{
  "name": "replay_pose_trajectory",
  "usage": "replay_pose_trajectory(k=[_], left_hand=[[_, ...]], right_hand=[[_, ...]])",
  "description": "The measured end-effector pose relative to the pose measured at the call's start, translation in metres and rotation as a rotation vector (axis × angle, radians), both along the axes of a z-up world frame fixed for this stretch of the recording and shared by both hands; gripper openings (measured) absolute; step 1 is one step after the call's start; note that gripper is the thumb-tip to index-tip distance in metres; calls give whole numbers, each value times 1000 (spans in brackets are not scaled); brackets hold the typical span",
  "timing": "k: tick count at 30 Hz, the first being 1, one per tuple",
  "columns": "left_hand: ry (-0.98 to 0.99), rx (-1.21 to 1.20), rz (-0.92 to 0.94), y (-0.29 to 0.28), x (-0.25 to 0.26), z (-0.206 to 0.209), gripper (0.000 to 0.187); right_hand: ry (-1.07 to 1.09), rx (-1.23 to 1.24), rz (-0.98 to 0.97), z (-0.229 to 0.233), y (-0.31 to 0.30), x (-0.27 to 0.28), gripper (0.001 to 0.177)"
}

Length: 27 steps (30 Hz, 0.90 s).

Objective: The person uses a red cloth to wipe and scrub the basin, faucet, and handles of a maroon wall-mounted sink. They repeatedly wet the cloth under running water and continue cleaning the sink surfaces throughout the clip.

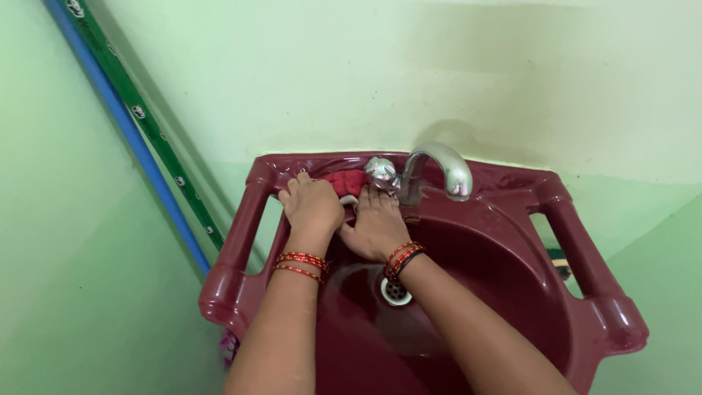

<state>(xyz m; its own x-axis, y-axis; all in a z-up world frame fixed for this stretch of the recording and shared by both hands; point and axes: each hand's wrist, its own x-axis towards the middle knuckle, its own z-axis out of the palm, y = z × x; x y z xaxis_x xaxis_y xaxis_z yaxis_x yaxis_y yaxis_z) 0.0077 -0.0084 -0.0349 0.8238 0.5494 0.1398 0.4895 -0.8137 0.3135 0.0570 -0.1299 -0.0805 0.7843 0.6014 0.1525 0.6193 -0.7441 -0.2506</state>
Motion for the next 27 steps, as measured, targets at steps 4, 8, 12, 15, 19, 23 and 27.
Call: replay_pose_trajectory(k=[4, 8, 12, 15, 19, 23, 27], left_hand=[[-13, 10, 8, 3, 2, -4, 28], [-91, 75, 5, 5, 8, -16, 37], [-108, 64, -31, 0, 0, -3, 49], [133, 9, -59, -9, -7, 12, 60], [141, 85, -91, -25, -15, 25, 24], [162, -7, -212, -46, -24, 38, 26], [95, -204, -435, -65, -16, 36, 41]], right_hand=[[-3, -23, -28, 6, 5, -3, 102], [-173, 66, 70, -5, -6, 2, 84], [-218, 252, 268, -5, -25, 11, 53], [-168, 340, 389, 4, -37, 13, 40], [-1, 231, 228, 28, -61, 15, 34], [12, 217, 337, 47, -102, 39, 28], [646, 373, -4, 80, -144, 38, 50]])
